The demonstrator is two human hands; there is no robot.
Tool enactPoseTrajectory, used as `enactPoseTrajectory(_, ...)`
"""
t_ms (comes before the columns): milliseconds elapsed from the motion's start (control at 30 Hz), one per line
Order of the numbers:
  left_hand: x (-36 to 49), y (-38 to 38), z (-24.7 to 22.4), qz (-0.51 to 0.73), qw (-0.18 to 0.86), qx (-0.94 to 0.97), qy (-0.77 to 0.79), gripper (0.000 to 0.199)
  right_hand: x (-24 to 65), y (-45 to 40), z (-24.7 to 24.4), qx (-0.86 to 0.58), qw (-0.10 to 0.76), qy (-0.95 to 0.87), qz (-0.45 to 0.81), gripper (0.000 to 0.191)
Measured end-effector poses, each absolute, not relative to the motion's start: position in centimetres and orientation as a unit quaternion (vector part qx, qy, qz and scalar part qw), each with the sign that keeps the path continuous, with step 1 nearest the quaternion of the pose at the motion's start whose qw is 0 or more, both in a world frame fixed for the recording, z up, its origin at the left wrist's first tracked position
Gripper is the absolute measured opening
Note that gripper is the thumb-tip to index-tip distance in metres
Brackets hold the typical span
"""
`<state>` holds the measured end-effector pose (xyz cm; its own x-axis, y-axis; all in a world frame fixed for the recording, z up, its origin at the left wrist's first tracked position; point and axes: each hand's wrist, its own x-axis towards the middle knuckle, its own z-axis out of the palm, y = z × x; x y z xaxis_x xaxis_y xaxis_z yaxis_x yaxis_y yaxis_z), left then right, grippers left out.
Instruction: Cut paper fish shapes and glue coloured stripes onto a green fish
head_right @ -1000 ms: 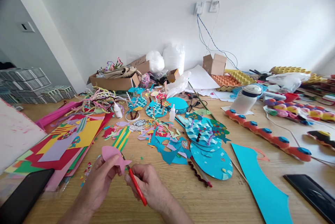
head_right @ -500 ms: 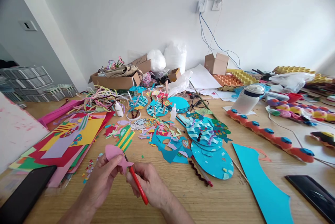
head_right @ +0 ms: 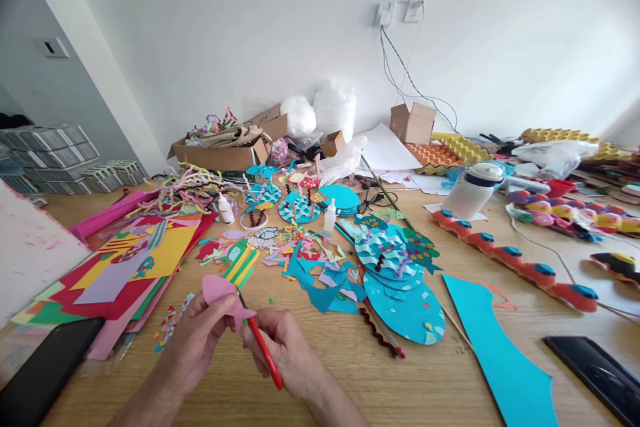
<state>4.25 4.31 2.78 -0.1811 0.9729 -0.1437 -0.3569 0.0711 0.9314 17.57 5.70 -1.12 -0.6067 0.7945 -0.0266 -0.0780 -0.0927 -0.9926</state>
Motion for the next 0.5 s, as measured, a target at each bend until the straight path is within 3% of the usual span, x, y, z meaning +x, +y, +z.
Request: enactPoseTrajectory(500,3.8,4.28,2.6,0.606,0.548,0.299,0.493,0.019,17.67,5.66,-0.55,-0.346,0.299,-0.638,0.619,0.037)
